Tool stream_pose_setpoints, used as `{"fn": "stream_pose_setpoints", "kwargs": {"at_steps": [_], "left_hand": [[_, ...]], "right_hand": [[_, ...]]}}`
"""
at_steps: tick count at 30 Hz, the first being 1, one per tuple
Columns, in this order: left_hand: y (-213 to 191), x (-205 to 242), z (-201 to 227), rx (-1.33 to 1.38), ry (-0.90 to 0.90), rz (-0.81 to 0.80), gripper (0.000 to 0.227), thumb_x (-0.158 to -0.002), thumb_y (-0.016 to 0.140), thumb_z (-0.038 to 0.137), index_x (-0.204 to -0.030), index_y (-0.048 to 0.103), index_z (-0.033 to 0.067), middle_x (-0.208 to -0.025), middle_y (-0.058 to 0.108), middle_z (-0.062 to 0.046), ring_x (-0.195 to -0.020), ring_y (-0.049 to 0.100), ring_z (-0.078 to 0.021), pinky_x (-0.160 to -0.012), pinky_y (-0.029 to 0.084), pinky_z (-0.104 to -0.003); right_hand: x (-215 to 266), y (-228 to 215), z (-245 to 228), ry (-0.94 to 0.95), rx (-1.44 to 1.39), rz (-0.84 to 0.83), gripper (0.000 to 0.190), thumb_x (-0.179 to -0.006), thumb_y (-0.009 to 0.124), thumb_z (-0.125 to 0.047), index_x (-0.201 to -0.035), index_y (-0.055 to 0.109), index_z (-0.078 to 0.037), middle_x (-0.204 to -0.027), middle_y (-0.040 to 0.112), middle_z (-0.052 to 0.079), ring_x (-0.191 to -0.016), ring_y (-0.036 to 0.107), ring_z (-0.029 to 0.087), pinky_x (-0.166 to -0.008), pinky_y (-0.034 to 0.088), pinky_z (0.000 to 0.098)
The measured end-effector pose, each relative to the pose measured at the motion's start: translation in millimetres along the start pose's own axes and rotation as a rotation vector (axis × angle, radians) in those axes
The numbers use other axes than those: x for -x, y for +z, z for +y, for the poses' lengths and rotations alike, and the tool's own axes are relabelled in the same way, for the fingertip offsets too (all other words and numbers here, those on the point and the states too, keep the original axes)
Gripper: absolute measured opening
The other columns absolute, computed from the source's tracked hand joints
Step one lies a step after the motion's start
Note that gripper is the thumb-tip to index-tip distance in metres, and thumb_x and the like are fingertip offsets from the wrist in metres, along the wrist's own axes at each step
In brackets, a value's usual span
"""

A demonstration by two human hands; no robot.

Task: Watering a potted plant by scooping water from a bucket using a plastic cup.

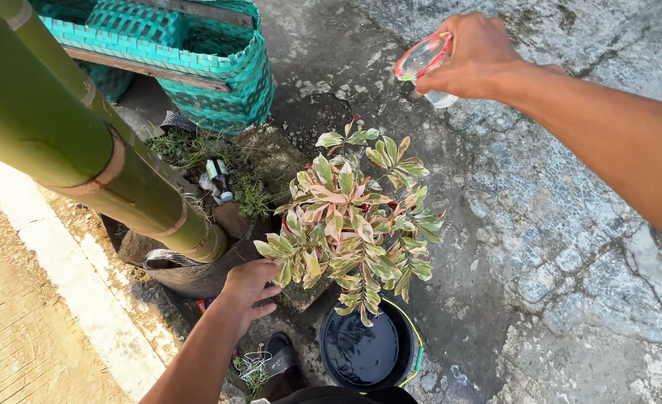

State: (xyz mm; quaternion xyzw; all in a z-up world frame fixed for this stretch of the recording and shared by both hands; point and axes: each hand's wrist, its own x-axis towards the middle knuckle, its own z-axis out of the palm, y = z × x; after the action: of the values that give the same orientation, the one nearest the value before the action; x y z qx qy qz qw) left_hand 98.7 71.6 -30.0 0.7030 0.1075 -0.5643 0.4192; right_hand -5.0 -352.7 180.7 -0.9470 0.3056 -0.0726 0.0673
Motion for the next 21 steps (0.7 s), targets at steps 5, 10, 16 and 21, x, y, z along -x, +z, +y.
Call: {"fn": "stream_pose_setpoints", "kwargs": {"at_steps": [5, 10, 16, 21], "left_hand": [[3.7, 2.4, 4.5, 0.013, -0.003, -0.013, 0.043, -0.093, 0.064, 0.031, -0.134, 0.064, 0.0184, -0.133, 0.062, -0.001, -0.117, 0.064, -0.0239, -0.101, 0.05, -0.051], [2.6, 0.7, 4.5, 0.013, 0.018, -0.03, 0.041, -0.092, 0.064, 0.032, -0.131, 0.067, 0.0174, -0.131, 0.063, 0.0, -0.116, 0.065, -0.0231, -0.099, 0.051, -0.049], [2.1, 7.2, 2.7, 0.022, 0.018, -0.02, 0.041, -0.093, 0.064, 0.034, -0.131, 0.065, 0.0176, -0.133, 0.061, -0.002, -0.116, 0.064, -0.0242, -0.099, 0.05, -0.05], [-2.0, 2.5, -12.3, 0.04, -0.004, -0.03, 0.046, -0.093, 0.067, 0.035, -0.134, 0.062, 0.0161, -0.133, 0.062, -0.003, -0.116, 0.064, -0.0251, -0.1, 0.049, -0.051]], "right_hand": [[-1.0, 4.3, -26.3, -0.064, -0.023, 0.003, 0.072, -0.061, 0.091, -0.042, -0.116, 0.071, -0.001, -0.095, 0.074, 0.016, -0.105, 0.062, 0.035, -0.096, 0.049, 0.0424], [4.7, 2.2, -61.9, -0.086, -0.079, -0.005, 0.064, -0.061, 0.09, -0.039, -0.111, 0.072, -0.002, -0.092, 0.074, 0.014, -0.095, 0.066, 0.032, -0.092, 0.051, 0.0414], [19.1, 1.8, -95.3, -0.051, -0.125, -0.04, 0.061, -0.061, 0.089, -0.036, -0.108, 0.071, -0.001, -0.09, 0.074, 0.014, -0.082, 0.07, 0.028, -0.083, 0.055, 0.0401], [32.6, 9.1, -102.0, -0.239, -0.155, 0.034, 0.056, -0.059, 0.092, -0.03, -0.104, 0.074, -0.001, -0.084, 0.074, 0.015, -0.08, 0.069, 0.029, -0.082, 0.054, 0.0411]]}}
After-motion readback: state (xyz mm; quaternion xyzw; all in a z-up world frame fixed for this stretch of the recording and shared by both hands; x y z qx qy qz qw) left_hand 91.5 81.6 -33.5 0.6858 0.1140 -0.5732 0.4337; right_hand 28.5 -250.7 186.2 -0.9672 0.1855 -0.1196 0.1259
